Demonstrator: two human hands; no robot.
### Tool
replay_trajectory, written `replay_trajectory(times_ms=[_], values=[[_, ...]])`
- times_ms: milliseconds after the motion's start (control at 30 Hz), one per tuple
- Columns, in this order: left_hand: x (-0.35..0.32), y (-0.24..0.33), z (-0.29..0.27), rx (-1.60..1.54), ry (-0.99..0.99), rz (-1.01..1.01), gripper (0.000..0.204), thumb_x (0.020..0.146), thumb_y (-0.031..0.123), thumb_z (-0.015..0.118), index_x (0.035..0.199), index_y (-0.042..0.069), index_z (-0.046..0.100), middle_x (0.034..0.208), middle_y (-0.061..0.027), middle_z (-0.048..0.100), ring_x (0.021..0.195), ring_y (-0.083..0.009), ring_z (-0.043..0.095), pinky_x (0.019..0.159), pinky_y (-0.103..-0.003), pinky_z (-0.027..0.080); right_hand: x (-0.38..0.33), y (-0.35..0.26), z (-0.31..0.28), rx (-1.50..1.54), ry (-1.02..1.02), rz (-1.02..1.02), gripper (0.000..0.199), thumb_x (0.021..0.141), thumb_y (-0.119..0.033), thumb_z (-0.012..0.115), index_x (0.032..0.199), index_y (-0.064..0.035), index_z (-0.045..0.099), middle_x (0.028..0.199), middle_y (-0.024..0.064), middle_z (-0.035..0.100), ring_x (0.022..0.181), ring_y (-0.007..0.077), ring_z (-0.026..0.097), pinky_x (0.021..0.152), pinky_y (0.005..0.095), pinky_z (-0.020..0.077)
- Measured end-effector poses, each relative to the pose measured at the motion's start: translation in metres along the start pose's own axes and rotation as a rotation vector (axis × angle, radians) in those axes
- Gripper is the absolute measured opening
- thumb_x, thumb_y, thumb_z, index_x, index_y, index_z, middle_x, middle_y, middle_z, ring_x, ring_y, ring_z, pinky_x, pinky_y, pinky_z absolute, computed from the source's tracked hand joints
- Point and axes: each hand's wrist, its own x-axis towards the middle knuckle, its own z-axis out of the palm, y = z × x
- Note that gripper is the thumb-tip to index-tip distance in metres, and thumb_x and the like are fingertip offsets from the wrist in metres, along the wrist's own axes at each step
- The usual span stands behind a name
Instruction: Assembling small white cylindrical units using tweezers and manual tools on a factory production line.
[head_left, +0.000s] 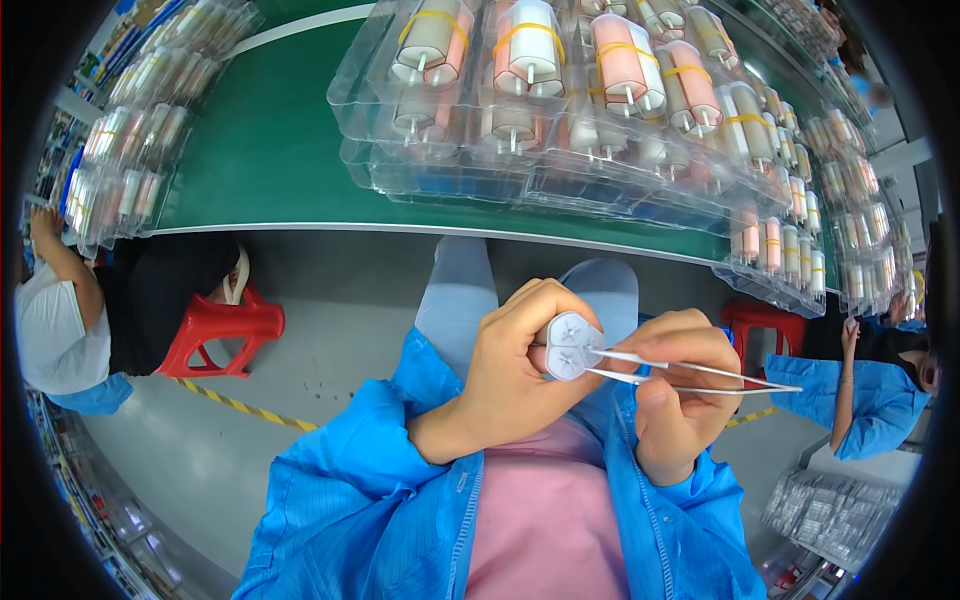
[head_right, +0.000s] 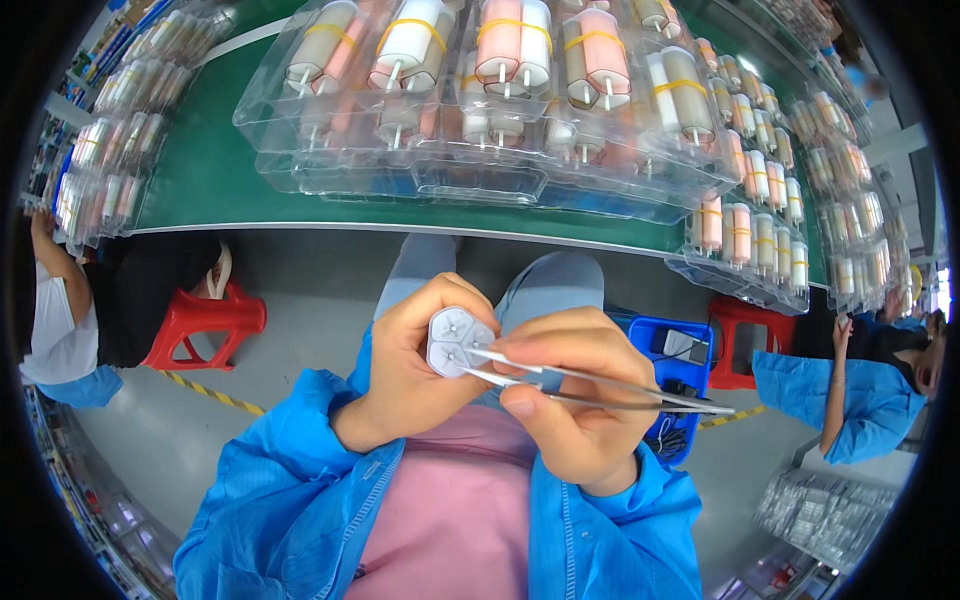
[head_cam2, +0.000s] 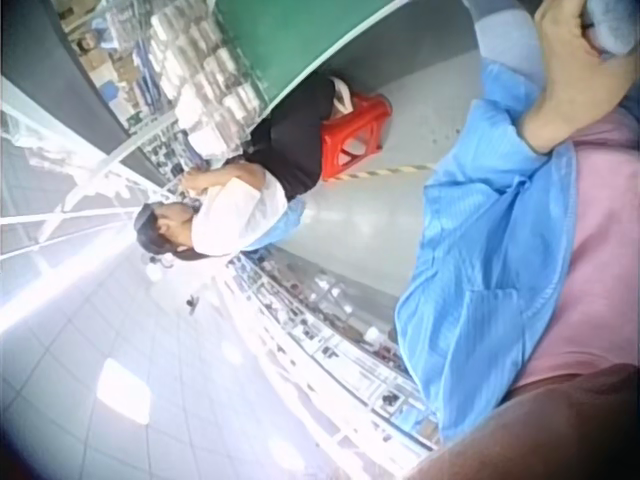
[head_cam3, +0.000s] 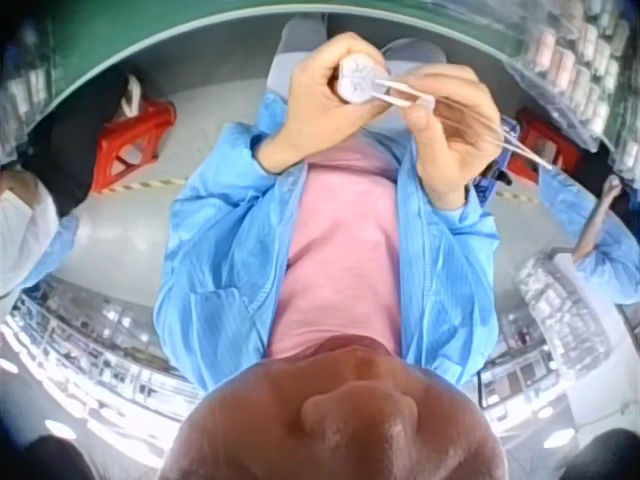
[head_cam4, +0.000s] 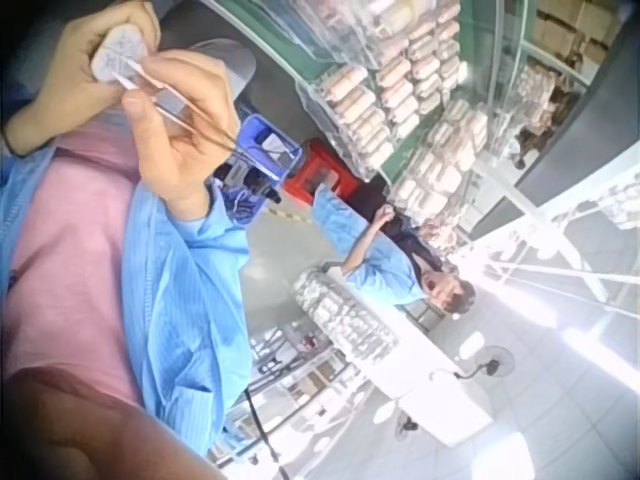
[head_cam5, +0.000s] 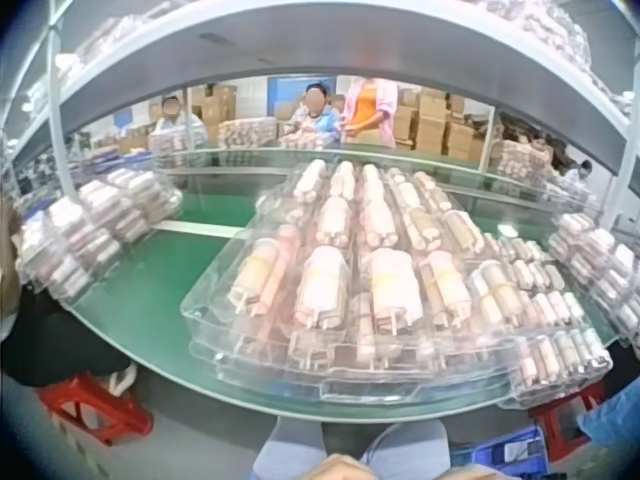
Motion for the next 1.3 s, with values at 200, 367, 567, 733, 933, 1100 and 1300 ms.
replay_trajectory(times_ms=[200, 367, 567, 733, 933, 1100, 1300], values=[[0.0, 0.0, 0.0, 0.027, 0.009, 0.041, 0.027, 0.062, -0.001, 0.076, 0.082, 0.005, 0.058, 0.075, -0.0049, 0.055, 0.069, -0.0193, 0.053, 0.058, -0.029, 0.041, 0.005, 0.008, -0.002, -0.11, -0.102, -0.111, 0.019, 0.075, -0.008, 0.074, 0.089, 0.002, 0.066, 0.086, 0.0151, 0.068, 0.077, 0.0208, 0.063, 0.067, 0.0284, 0.0489], [-0.001, -0.003, -0.004, 0.099, -0.071, 0.081, 0.033, 0.064, -0.001, 0.078, 0.091, 0.002, 0.059, 0.087, -0.0063, 0.058, 0.075, -0.0121, 0.056, 0.062, -0.024, 0.043, 0.004, 0.009, -0.001, -0.111, -0.11, -0.104, 0.017, 0.075, -0.006, 0.073, 0.088, 0.0017, 0.066, 0.086, 0.0145, 0.068, 0.075, 0.0209, 0.064, 0.065, 0.0283, 0.0489], [-0.001, -0.003, -0.004, 0.128, -0.064, 0.078, 0.03, 0.064, 0.0, 0.078, 0.089, 0.002, 0.06, 0.086, -0.0063, 0.058, 0.074, -0.0126, 0.055, 0.061, -0.025, 0.042, 0.004, 0.012, -0.002, -0.149, -0.123, -0.122, 0.018, 0.075, -0.006, 0.073, 0.088, 0.002, 0.065, 0.085, 0.0143, 0.068, 0.073, 0.0205, 0.064, 0.064, 0.0282, 0.0489], [0.0, -0.005, -0.003, 0.144, -0.065, 0.093, 0.029, 0.064, 0.001, 0.078, 0.088, 0.002, 0.06, 0.085, -0.0062, 0.058, 0.073, -0.0132, 0.055, 0.061, -0.025, 0.042, 0.003, 0.012, -0.004, -0.155, -0.125, -0.125, 0.018, 0.074, -0.006, 0.073, 0.088, 0.0018, 0.065, 0.085, 0.0142, 0.068, 0.073, 0.0207, 0.064, 0.064, 0.028, 0.0488], [0.001, -0.003, -0.003, 0.152, -0.069, 0.1, 0.03, 0.063, 0.0, 0.078, 0.087, 0.002, 0.061, 0.085, -0.006, 0.058, 0.073, -0.0138, 0.055, 0.061, -0.025, 0.042, 0.004, 0.012, -0.005, -0.162, -0.135, -0.133, 0.018, 0.074, -0.006, 0.074, 0.088, 0.0019, 0.066, 0.084, 0.0144, 0.068, 0.073, 0.0209, 0.064, 0.064, 0.0282, 0.0488], [0.0, -0.002, -0.002, 0.161, -0.066, 0.078, 0.031, 0.062, -0.001, 0.077, 0.087, 0.003, 0.06, 0.084, -0.0058, 0.057, 0.073, -0.0133, 0.055, 0.06, -0.025, 0.042, 0.003, 0.013, -0.006, -0.134, -0.129, -0.133, 0.018, 0.074, -0.005, 0.073, 0.088, 0.0018, 0.066, 0.084, 0.0145, 0.068, 0.073, 0.021, 0.064, 0.064, 0.0283, 0.0488], [-0.001, -0.002, -0.002, 0.161, -0.056, 0.085, 0.03, 0.062, -0.001, 0.077, 0.087, 0.003, 0.06, 0.084, -0.0057, 0.057, 0.073, -0.0131, 0.055, 0.06, -0.024, 0.042, 0.003, 0.014, -0.005, -0.161, -0.138, -0.138, 0.017, 0.074, -0.005, 0.073, 0.088, 0.0015, 0.066, 0.084, 0.0146, 0.068, 0.073, 0.0208, 0.064, 0.063, 0.0281, 0.0487]])
